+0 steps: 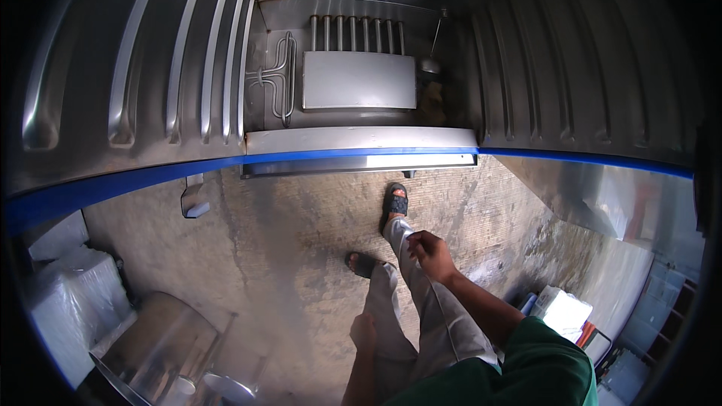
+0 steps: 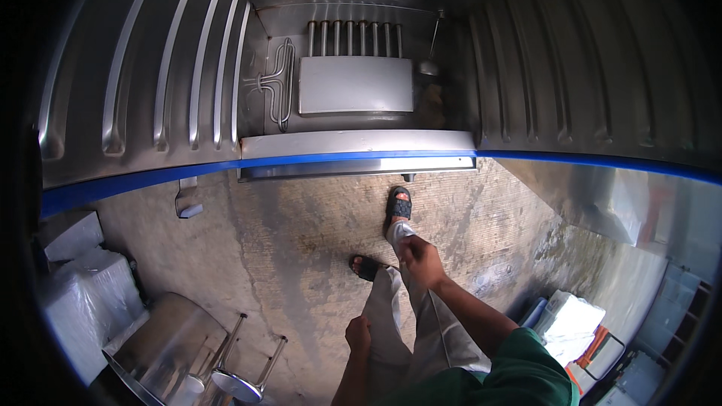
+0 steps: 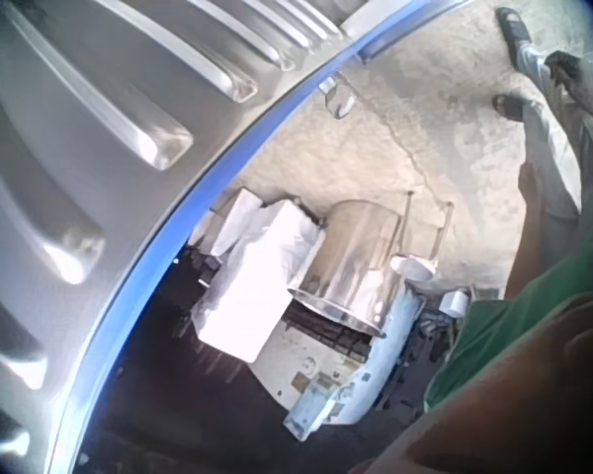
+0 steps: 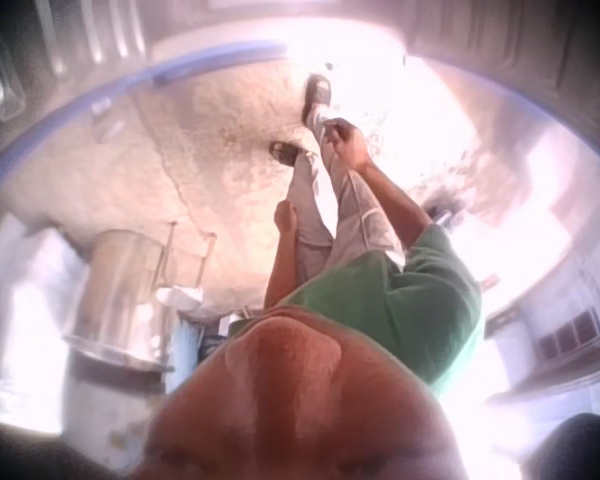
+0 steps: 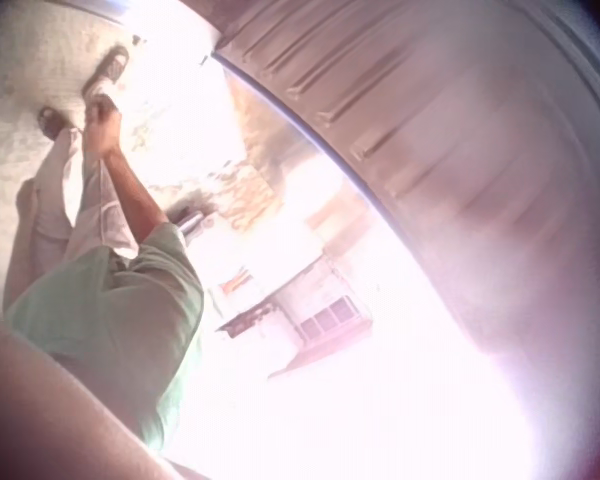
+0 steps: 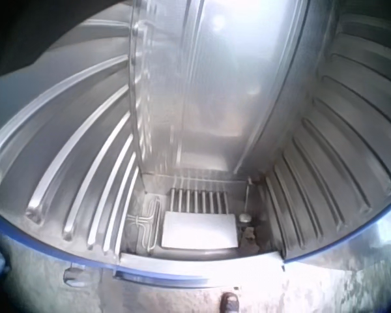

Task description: The person cleans the interior of a large stainless steel appliance using a cloth. They wipe the bottom, sides, and top surfaces, repeatedly wringing out the cloth to remove moisture before continuing to wipe different areas.

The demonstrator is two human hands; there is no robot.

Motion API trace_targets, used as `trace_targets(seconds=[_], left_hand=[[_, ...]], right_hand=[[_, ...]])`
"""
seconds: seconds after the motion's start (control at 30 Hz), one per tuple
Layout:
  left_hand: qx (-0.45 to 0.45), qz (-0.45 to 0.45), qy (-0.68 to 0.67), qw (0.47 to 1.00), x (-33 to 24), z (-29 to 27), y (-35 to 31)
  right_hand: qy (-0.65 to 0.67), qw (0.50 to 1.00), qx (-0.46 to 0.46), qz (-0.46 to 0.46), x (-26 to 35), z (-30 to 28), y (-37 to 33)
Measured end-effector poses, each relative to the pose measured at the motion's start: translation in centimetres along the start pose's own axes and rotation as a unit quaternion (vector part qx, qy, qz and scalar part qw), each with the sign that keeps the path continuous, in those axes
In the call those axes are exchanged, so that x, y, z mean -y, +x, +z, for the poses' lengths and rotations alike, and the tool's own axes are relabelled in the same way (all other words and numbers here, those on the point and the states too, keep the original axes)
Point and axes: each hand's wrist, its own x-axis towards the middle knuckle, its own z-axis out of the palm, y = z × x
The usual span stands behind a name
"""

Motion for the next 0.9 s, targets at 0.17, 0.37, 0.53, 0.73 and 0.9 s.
trace_targets(seconds=[0.17,0.37,0.53,0.73,0.9], left_hand=[[0.023,-0.010,0.083,0.996,-1.9,0.1,1.3],[0.033,-0.076,0.072,0.994,-4.1,1.1,3.3],[0.029,-0.197,0.034,0.979,-6.6,1.7,5.1],[0.019,-0.232,0.046,0.971,-10.8,2.9,6.6],[0.038,-0.239,0.059,0.969,-13.3,2.1,7.6]], right_hand=[[-0.019,0.974,-0.121,-0.189,9.2,-8.0,6.8],[-0.229,0.914,-0.267,-0.201,13.1,-15.6,22.6],[-0.587,0.778,-0.088,-0.207,7.0,-17.8,35.1],[-0.104,0.982,0.048,0.151,-4.0,-18.4,49.6],[-0.431,0.902,0.011,0.001,-6.8,-17.7,52.1]])
